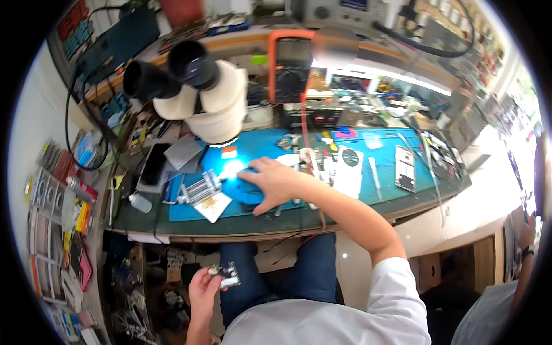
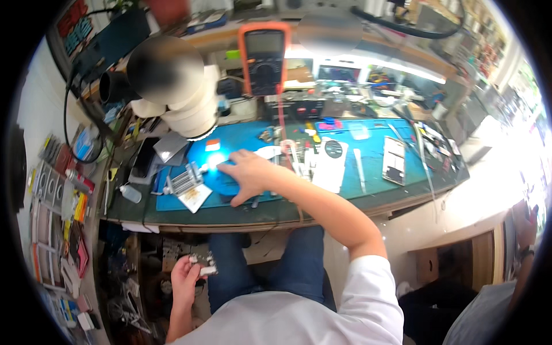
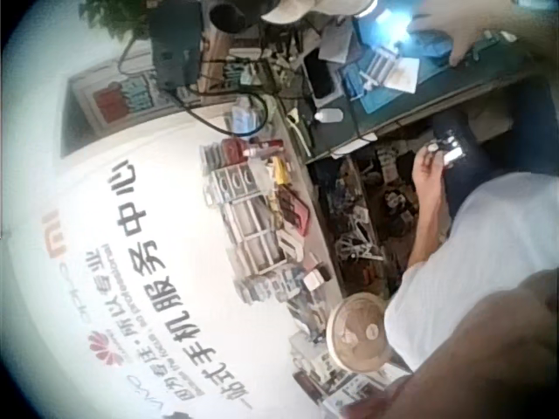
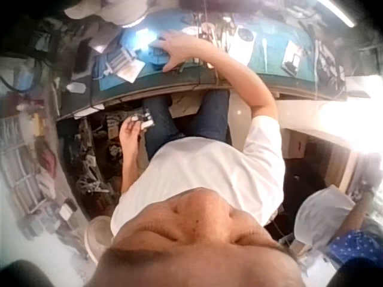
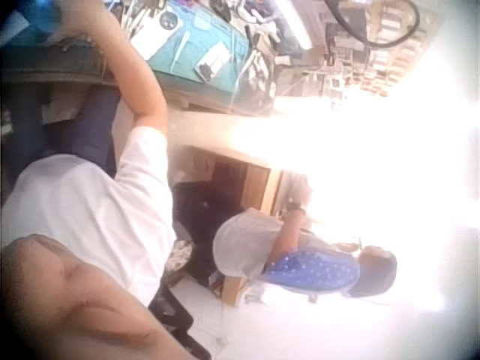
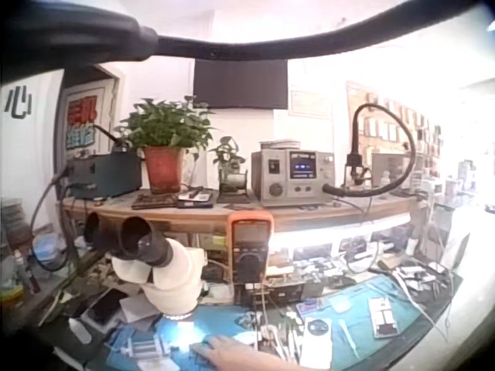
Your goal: The person disassembles a smartphone, removes the back cover, and manipulates internal components including the battery and ribbon cables. They repeatedly connect and disconnect a charging cable, inspect the screen, and use a microscope to examine the motherboard.
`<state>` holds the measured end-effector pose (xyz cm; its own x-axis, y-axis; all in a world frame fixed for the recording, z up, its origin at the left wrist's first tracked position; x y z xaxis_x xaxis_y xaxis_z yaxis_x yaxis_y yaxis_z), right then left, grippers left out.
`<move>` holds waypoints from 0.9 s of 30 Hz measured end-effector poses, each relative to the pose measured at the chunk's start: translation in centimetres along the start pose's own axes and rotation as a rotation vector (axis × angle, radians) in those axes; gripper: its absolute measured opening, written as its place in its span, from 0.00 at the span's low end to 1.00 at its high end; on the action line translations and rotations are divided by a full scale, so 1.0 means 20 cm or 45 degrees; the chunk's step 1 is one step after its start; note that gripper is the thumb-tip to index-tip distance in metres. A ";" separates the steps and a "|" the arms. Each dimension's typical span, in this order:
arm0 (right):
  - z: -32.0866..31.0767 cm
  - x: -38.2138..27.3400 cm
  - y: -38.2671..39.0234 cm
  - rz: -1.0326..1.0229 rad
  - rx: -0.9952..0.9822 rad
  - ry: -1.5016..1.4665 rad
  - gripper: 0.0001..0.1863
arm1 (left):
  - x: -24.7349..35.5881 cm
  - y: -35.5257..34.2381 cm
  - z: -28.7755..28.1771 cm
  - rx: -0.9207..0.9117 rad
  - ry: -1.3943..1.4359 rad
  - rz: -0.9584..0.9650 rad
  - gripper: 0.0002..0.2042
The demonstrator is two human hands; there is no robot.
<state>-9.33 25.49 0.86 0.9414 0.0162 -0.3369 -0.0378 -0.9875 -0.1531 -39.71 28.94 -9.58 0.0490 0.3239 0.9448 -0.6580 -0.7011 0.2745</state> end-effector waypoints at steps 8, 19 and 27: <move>-0.31 -0.17 0.13 0.222 0.351 -0.311 0.36 | 0.47 -0.48 0.33 -0.236 0.087 0.359 0.16; -0.03 -0.08 -0.04 0.618 0.333 -0.986 0.17 | 0.55 -0.74 0.37 -0.374 -0.073 0.365 0.19; 0.10 -0.10 -0.23 0.877 0.323 -1.608 0.12 | 0.73 -0.87 0.11 -0.232 0.050 0.570 0.23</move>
Point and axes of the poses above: each hand's wrist, its own y-axis away from the middle knuckle, its own z-axis out of the palm, x = y × z, the point moved 9 cm from there along -y, towards the middle knuckle, and after that the axes turned 5 degrees about x, right-handed, at the moved point
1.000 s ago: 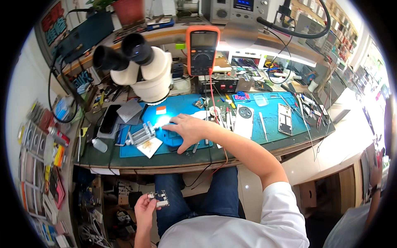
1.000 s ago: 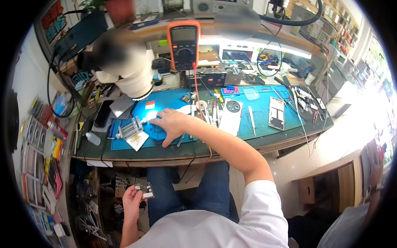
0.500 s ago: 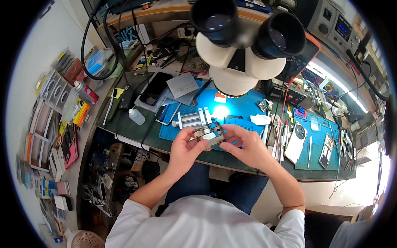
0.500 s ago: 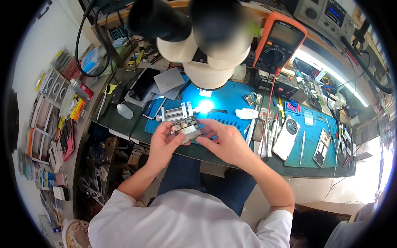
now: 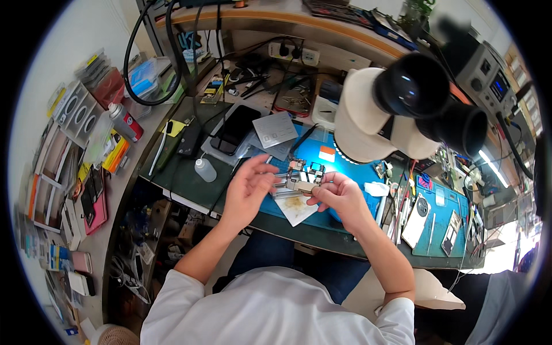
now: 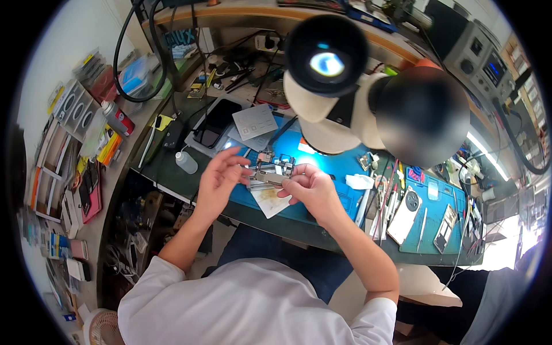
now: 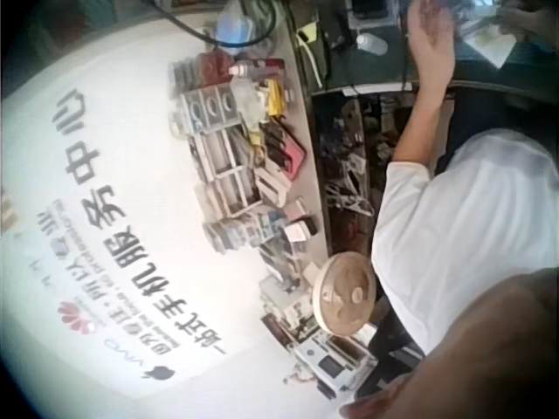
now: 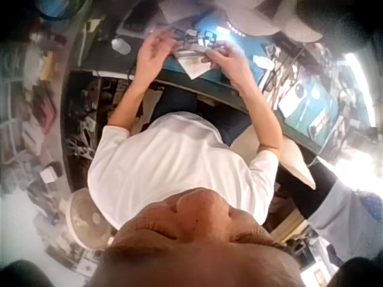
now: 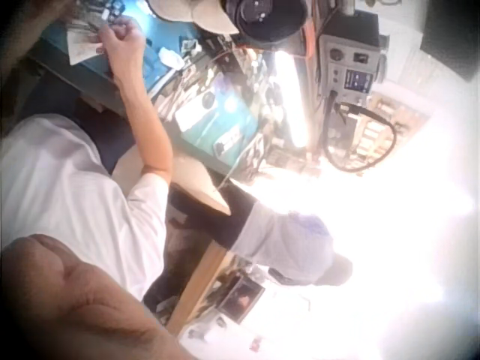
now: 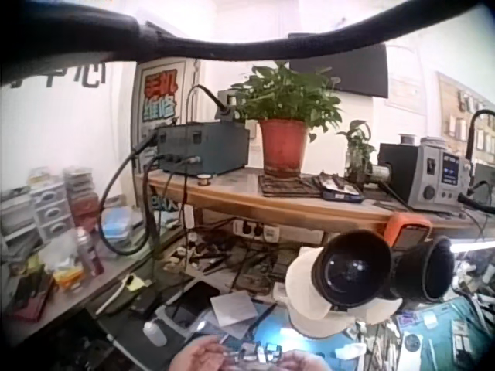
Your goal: The person disassembles a smartphone, removes the back cover, and manipulates internal components including the battery and ribbon cables. They repeatedly connect and disconnect a charging cable, inspect the screen, and use a microscope to examine the motherboard.
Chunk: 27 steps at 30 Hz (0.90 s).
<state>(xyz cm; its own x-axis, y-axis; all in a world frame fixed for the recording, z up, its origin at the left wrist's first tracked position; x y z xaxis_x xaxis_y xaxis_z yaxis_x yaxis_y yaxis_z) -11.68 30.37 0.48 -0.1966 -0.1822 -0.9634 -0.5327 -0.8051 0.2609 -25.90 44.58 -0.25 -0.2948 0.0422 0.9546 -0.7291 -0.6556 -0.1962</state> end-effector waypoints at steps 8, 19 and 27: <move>0.14 0.04 0.01 -0.132 -0.002 0.234 0.20 | -0.02 -0.02 -0.04 -0.031 -0.019 -0.167 0.15; 0.29 -0.25 0.10 -1.072 -0.098 1.307 0.43 | -0.05 -0.05 0.01 -0.171 -0.246 -0.311 0.14; 0.22 -0.29 -0.02 -0.960 -0.087 1.319 0.40 | 0.13 -0.11 -0.20 0.009 -0.640 0.207 0.26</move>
Point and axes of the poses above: each hand's wrist, its own y-axis away from the middle knuckle, its own z-axis out of the palm, x = y × z, the point moved 9 cm from there along -y, towards the middle knuckle, and after that the axes turned 5 degrees about x, right-handed, at the moved point
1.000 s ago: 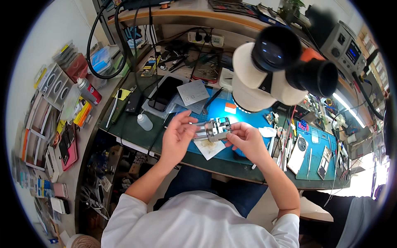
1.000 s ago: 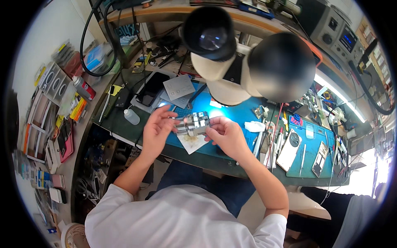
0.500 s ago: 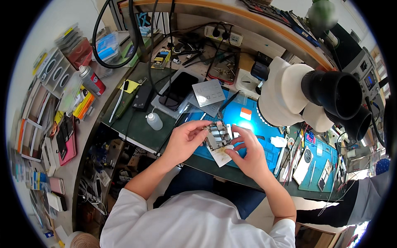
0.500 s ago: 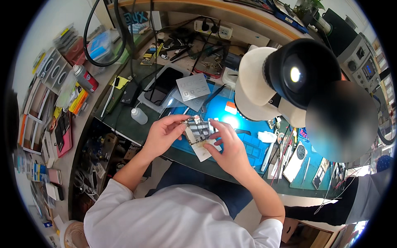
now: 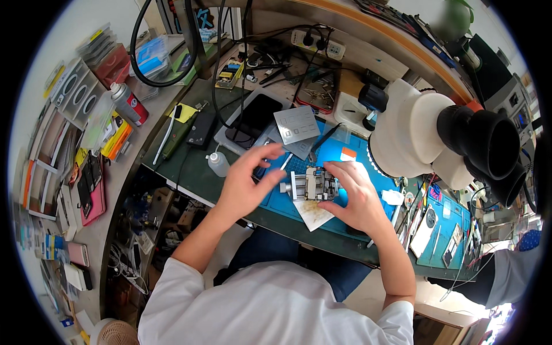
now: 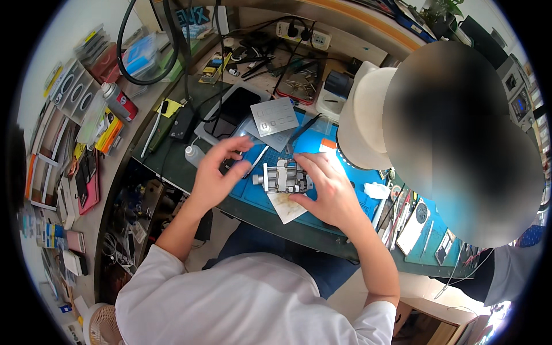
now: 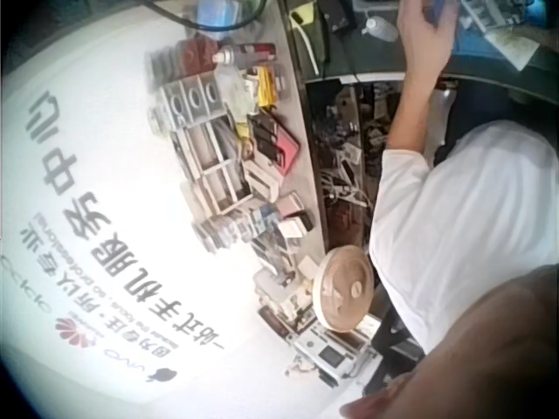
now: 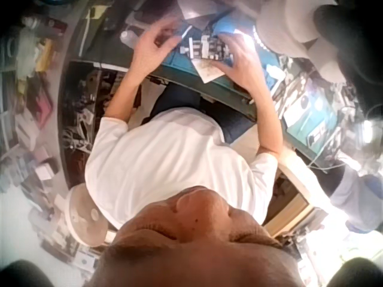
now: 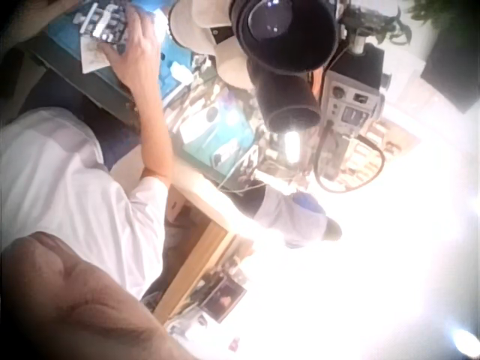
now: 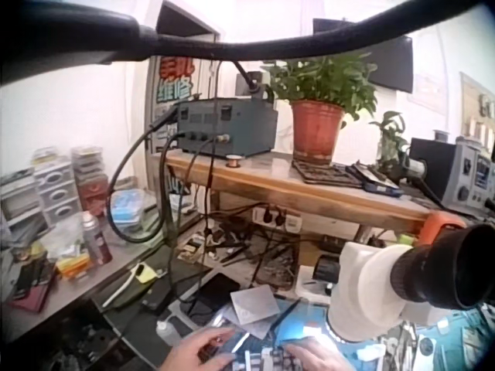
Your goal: The person disassembles a smartphone, removes the back cover, and manipulates internal components including the battery and ribbon cables. They repeatedly connect and disconnect a charging cable, inspect the screen, and use a microscope to examine the motherboard.
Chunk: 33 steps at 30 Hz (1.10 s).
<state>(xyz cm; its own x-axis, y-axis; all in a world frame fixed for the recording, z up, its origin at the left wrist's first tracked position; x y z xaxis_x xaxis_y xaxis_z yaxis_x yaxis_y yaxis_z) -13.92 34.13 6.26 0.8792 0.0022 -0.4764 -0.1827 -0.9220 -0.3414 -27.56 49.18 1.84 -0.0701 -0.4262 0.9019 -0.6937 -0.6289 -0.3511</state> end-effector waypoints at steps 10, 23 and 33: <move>0.08 0.03 -0.03 -0.019 -0.045 -0.107 0.42 | 0.08 0.07 0.24 -0.350 -0.329 0.272 0.45; 0.06 0.04 -0.03 -0.046 0.000 -0.159 0.43 | 0.10 0.04 0.28 -0.331 -0.301 0.285 0.46; -0.02 0.06 -0.01 -0.097 0.212 -0.266 0.14 | 0.13 0.03 0.24 -0.328 -0.176 0.306 0.17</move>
Point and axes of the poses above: each hand's wrist, its own y-axis away from the middle knuckle, its own z-axis out of the palm, x = y × z, the point moved 9 cm from there along -y, towards the middle knuckle, and after that the axes turned 5 degrees about x, right-handed, at the moved point
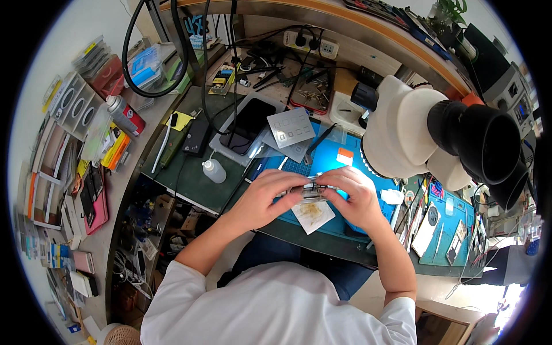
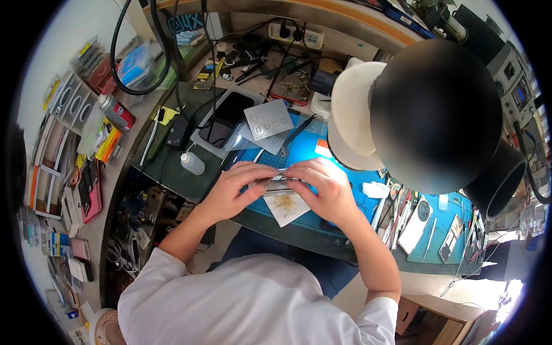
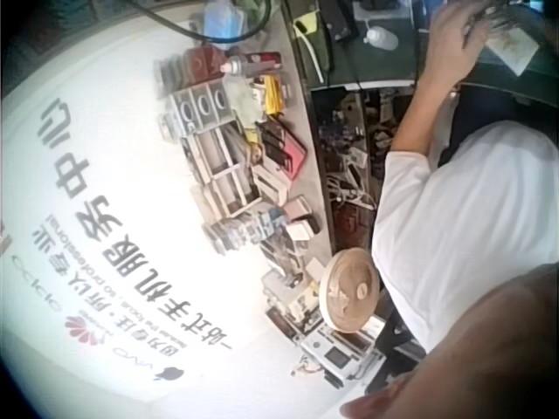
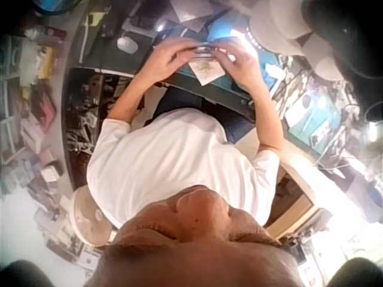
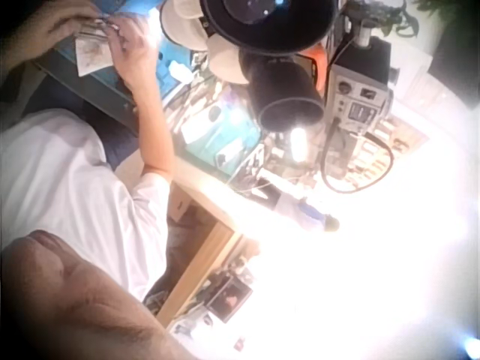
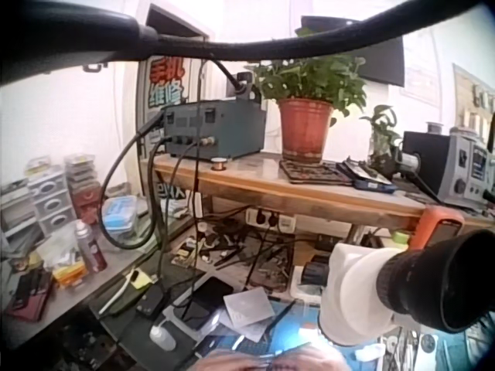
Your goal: The person disassembles a smartphone, removes the back cover, and manipulates internal components including the battery and ribbon cables. They repeatedly connect and disconnect a charging cable, inspect the screen, and use a microscope to examine the motherboard.
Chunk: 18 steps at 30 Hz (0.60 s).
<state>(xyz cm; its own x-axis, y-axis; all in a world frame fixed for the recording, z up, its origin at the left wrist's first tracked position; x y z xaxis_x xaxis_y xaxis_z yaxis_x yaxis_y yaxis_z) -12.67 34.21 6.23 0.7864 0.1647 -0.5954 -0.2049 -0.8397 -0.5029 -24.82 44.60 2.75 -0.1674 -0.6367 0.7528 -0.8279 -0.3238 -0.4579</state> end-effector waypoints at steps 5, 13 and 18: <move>0.01 0.08 0.03 0.360 0.062 -0.086 0.05 | -0.05 -0.03 -0.07 0.226 0.160 -0.301 0.13; 0.08 0.19 0.07 0.674 0.001 -0.492 0.10 | -0.13 -0.07 0.06 0.028 0.704 -0.504 0.18; 0.09 0.23 0.10 0.698 0.072 -0.661 0.11 | -0.15 -0.07 0.05 0.062 0.638 -0.510 0.18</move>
<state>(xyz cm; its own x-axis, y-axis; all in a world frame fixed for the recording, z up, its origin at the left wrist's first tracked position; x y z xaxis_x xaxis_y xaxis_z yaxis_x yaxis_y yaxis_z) -10.42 34.28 1.40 0.1909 -0.0347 -0.9810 -0.5282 -0.8460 -0.0728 -22.70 46.29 0.59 -0.0894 -0.0595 0.9942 -0.8549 -0.5076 -0.1073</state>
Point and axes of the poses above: each hand's wrist, its own y-axis away from the middle knuckle, its own z-axis out of the palm, x = y × z, the point moved 9 cm from there along -y, towards the middle knuckle, and after that the axes turned 5 degrees about x, right-handed, at the moved point
